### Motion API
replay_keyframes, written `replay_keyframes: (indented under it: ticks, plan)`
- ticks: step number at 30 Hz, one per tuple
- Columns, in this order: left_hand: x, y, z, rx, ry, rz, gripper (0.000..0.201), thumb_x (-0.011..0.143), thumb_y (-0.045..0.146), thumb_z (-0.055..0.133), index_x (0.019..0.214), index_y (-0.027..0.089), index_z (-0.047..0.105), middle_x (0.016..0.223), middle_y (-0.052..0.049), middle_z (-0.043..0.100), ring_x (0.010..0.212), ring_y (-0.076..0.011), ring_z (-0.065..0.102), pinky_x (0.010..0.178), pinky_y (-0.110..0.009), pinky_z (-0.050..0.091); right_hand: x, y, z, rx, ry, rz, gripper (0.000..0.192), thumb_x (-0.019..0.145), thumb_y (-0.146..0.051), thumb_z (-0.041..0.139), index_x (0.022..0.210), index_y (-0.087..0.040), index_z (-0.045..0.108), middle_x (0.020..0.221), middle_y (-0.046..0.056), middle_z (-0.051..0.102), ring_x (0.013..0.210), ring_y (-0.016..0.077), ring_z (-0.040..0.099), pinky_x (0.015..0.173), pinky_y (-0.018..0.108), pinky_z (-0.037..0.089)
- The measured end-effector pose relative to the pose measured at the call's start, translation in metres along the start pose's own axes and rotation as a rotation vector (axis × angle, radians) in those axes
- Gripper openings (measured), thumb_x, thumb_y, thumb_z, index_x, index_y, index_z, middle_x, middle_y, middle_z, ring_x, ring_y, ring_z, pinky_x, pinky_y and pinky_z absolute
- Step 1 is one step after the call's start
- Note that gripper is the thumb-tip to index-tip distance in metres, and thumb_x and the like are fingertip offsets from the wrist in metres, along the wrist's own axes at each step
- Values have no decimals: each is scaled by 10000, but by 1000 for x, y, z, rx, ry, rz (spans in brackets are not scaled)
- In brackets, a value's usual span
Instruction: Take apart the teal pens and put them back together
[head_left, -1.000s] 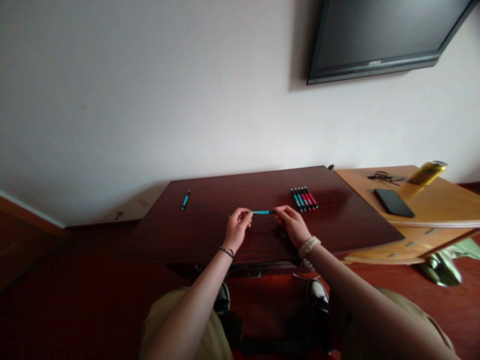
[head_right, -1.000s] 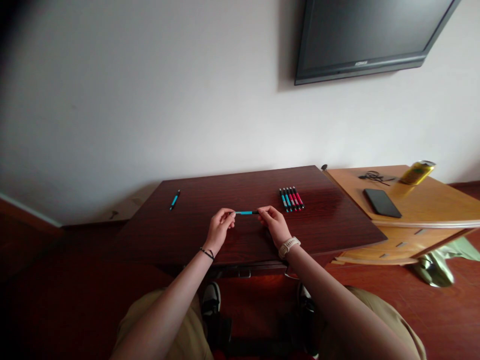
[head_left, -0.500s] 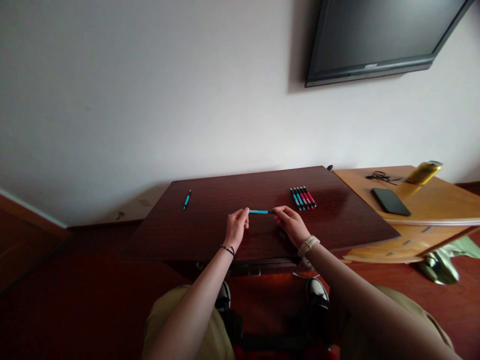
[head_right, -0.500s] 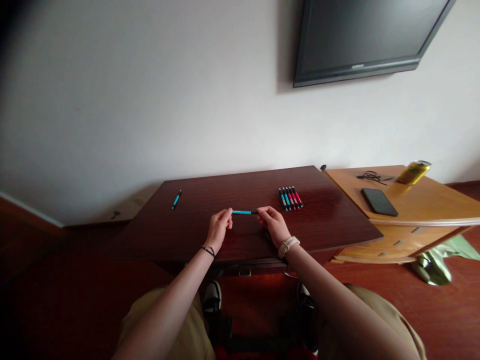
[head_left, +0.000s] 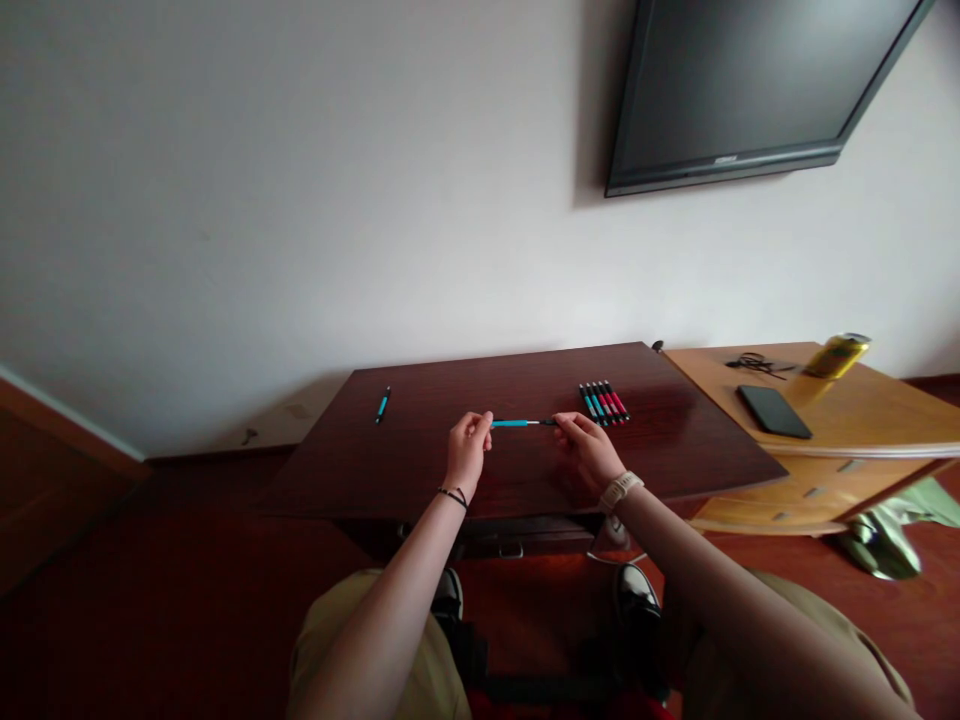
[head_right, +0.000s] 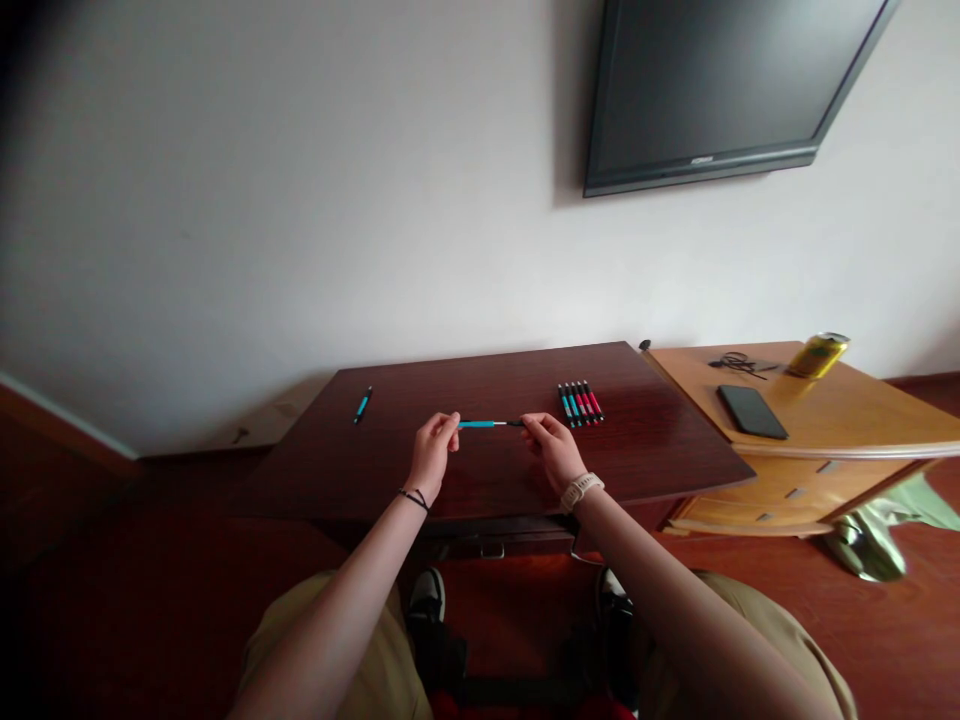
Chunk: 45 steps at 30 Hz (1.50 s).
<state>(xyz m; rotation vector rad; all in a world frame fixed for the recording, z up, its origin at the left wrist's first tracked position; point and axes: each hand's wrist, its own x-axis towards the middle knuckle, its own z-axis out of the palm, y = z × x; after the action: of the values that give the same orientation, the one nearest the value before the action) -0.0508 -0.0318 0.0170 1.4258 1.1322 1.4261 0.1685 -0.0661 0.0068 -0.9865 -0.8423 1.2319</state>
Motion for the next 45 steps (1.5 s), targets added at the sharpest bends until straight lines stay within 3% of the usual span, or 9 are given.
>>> replay_keyframes:
  ticks: [7, 15, 24, 27, 31, 35, 40, 45]
  plan:
    - [4, 9, -18, 2, 69, 20, 439, 915, 573, 676, 698, 207, 565, 569, 36, 508, 534, -116, 453, 554, -261, 343, 4, -6, -7, 64, 20, -29, 484, 651, -599, 920, 892, -228, 723, 762, -11, 632, 628, 113, 516, 568, 256, 455]
    - [2, 11, -35, 27, 93, 37, 445, 919, 565, 674, 679, 212, 547, 570, 35, 503, 552, -123, 472, 603, -260, 399, 7, -9, -24, 31, 56, -72, 474, 646, -598, 919, 878, -230, 730, 750, -3, 644, 612, 125, 529, 552, 275, 464]
    - [-2, 10, -46, 48, 103, 38, 442, 934, 554, 662, 678, 211, 556, 570, 32, 509, 557, -125, 476, 602, -257, 394, 11, 1, -48, -172, 173, -29, 495, 634, -610, 901, 867, -217, 711, 789, 59, 738, 678, 199, 660, 591, 324, 532]
    - [-2, 10, -46, 46, 99, 33, 438, 932, 558, 664, 686, 210, 563, 570, 33, 509, 560, -126, 476, 604, -256, 393, 15, 6, -55, -339, 142, -62, 415, 706, -556, 850, 888, -213, 702, 808, 77, 755, 723, 231, 700, 647, 353, 547]
    - [-3, 10, -44, 55, 99, 41, 431, 937, 558, 658, 695, 212, 570, 568, 32, 508, 561, -129, 478, 597, -257, 384, 15, 10, -59, -829, 144, -224, 244, 806, -443, 764, 914, -234, 701, 875, 69, 765, 827, 251, 712, 742, 359, 507]
    - [-5, 12, -42, 73, 91, 47, 434, 933, 560, 658, 691, 212, 568, 568, 29, 517, 556, -129, 475, 586, -258, 363, 9, 13, -56, -1216, 112, -244, 115, 878, -360, 709, 901, -252, 680, 849, 49, 751, 782, 240, 682, 682, 322, 401]
    - [-8, 17, -36, 68, 87, 45, 434, 927, 560, 666, 689, 211, 567, 567, 28, 518, 551, -128, 471, 584, -263, 357, 8, 15, -49, -1346, 77, -251, 82, 930, -335, 676, 931, -261, 640, 871, 36, 746, 762, 228, 659, 649, 310, 329]
    - [-7, 21, -27, 49, 74, 52, 428, 934, 542, 666, 684, 212, 555, 563, 30, 510, 546, -125, 464, 578, -264, 352, 16, 21, -43, -1370, 27, -299, 79, 923, -278, 680, 906, -245, 610, 945, 50, 722, 806, 219, 640, 671, 310, 352]
